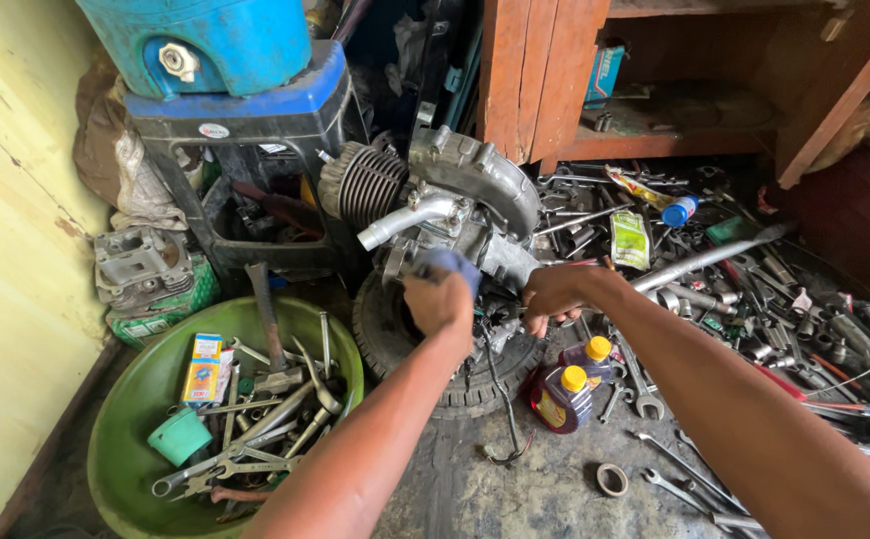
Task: The person opens a bottle of engine oil and pours it into a small engine resting on a tire. They use a cloth to wipe the engine area and continue pouring oil into the fill port.
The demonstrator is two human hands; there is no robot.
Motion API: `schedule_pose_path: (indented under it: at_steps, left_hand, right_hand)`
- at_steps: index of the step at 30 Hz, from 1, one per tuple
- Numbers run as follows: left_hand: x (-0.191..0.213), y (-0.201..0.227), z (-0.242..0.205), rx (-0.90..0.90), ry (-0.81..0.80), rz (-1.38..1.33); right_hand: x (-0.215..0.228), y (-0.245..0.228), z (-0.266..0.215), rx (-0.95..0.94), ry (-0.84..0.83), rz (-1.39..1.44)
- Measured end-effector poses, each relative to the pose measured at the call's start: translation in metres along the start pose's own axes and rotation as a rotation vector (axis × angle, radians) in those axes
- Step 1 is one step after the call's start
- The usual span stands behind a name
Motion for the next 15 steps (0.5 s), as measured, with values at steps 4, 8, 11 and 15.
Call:
schedule_pose_path:
  at_steps: [4,8,11,15]
  left_hand:
    - [-0.011,0.015,-0.001,0.074,-0.023,0.114]
    - [-0.018,0.019,-0.002,-0.019,0.036,0.211]
    - [-0.021,0.023,-0.006,0.025,0.005,0.269]
    - [-0.016,0.029,-0.008,0.01,0.063,0.289]
  right_hand:
    - [0.0,-0.001,-0.006,-0.036,0.0,0.005]
    - [-0.003,0.0,-0.008,-0.046,0.008,-0.021]
    - [-0.001,-0.001,-0.007,-0.037,0.011,-0.024]
    - [-0.003,-0.001,-0.006,-0.034,0.002,-0.002]
Point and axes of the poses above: each hand's wrist, its own z-axis towards the middle knuckle, its own x-axis out of the back of the hand, y = z × x, the point moved 6 cm from there along z, towards the middle knuckle, and after that the axes turned 2 degrees about -y, right-handed, at the moved point
